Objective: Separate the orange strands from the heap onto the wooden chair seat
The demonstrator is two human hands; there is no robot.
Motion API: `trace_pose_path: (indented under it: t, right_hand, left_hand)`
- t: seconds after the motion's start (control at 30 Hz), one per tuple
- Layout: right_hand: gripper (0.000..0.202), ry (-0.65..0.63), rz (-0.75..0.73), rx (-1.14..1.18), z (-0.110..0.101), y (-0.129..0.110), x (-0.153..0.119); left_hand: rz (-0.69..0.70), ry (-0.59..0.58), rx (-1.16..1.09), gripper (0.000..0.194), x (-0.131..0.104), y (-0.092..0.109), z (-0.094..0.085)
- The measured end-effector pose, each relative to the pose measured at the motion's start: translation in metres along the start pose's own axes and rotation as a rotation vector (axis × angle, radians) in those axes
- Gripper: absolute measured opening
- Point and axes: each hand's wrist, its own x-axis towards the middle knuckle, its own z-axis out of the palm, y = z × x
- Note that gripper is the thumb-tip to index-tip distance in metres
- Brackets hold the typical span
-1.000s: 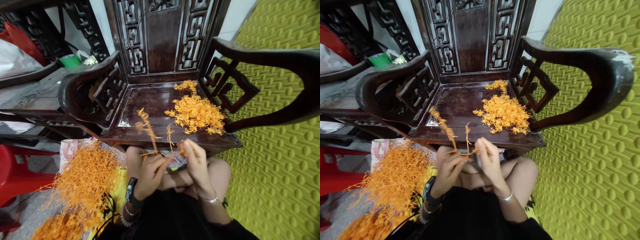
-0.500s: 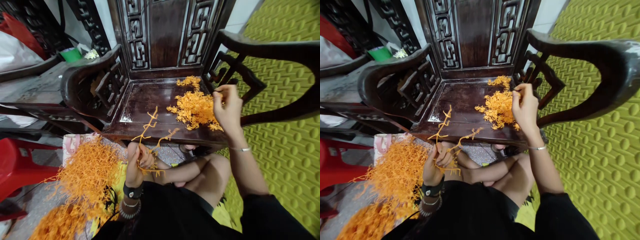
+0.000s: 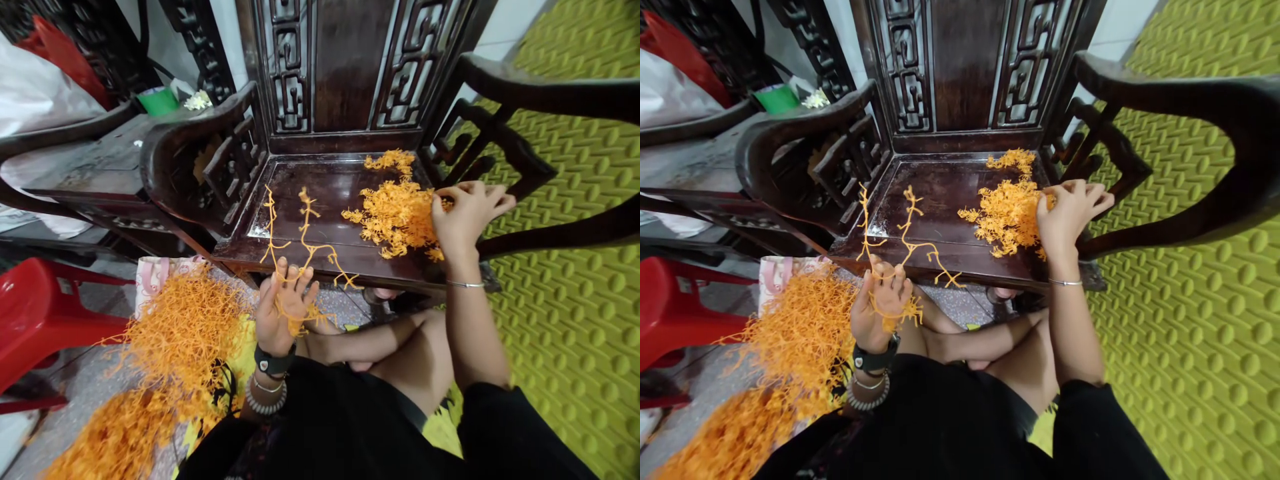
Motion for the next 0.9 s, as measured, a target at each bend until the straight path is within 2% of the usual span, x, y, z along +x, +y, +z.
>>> trace_pose_path:
  t: [0.1,0.17,0.23,0.27,0.33,0.37,0.4,0.43,0.53,0.63,0.8,0.9]
  right_hand:
    - [0.026,0.086,-0.085,0.294,-0.017,-0.013,-0.023]
    - [0.029,-0.001,-0.265,0.633,-0.032,-0.03,-0.056]
    - [0.028,-0.324,-0.458,0.89,-0.044,-0.051,-0.101]
    - [0.044,-0.498,-0.544,0.962,-0.047,-0.061,-0.124]
    - [0.089,-0.719,-0.569,1.048,-0.046,-0.079,-0.168]
    - [0.1,-0.792,-0.512,1.103,-0.043,-0.086,-0.186]
    - [0.1,-0.824,-0.409,1.174,-0.039,-0.092,-0.201]
    - [0.091,-0.848,-0.284,1.24,-0.035,-0.097,-0.214]
    - [0.046,-0.992,0.02,1.393,-0.025,-0.104,-0.232]
    - [0.036,-1.136,0.154,1.458,-0.027,-0.105,-0.232]
    - [0.043,-1.076,0.257,1.566,-0.043,-0.104,-0.228]
    - [0.034,-1.023,0.365,1.557,-0.05,-0.108,-0.231]
  left_hand:
    - [0.075,0.002,0.085,0.023,0.005,-0.003,-0.002]
    - [0.121,0.039,0.143,0.022,0.008,-0.006,-0.001]
    - [0.144,0.052,0.181,0.023,0.009,-0.009,0.002]
    - [0.152,0.04,0.18,0.025,0.009,-0.011,0.004]
    - [0.19,-0.017,0.133,0.026,0.008,-0.016,0.009]
    - [0.214,-0.056,0.108,0.025,0.007,-0.019,0.011]
    - [0.236,-0.088,0.093,0.023,0.006,-0.021,0.012]
    - [0.256,-0.111,0.095,0.021,0.005,-0.023,0.013]
    - [0.327,-0.123,0.197,0.019,0.002,-0.027,0.011]
    - [0.482,-0.091,0.419,0.019,0.001,-0.028,0.005]
    - [0.831,-0.021,0.982,0.02,0.002,-0.033,-0.002]
    - [0.946,0.051,1.065,0.018,0.002,-0.038,-0.004]
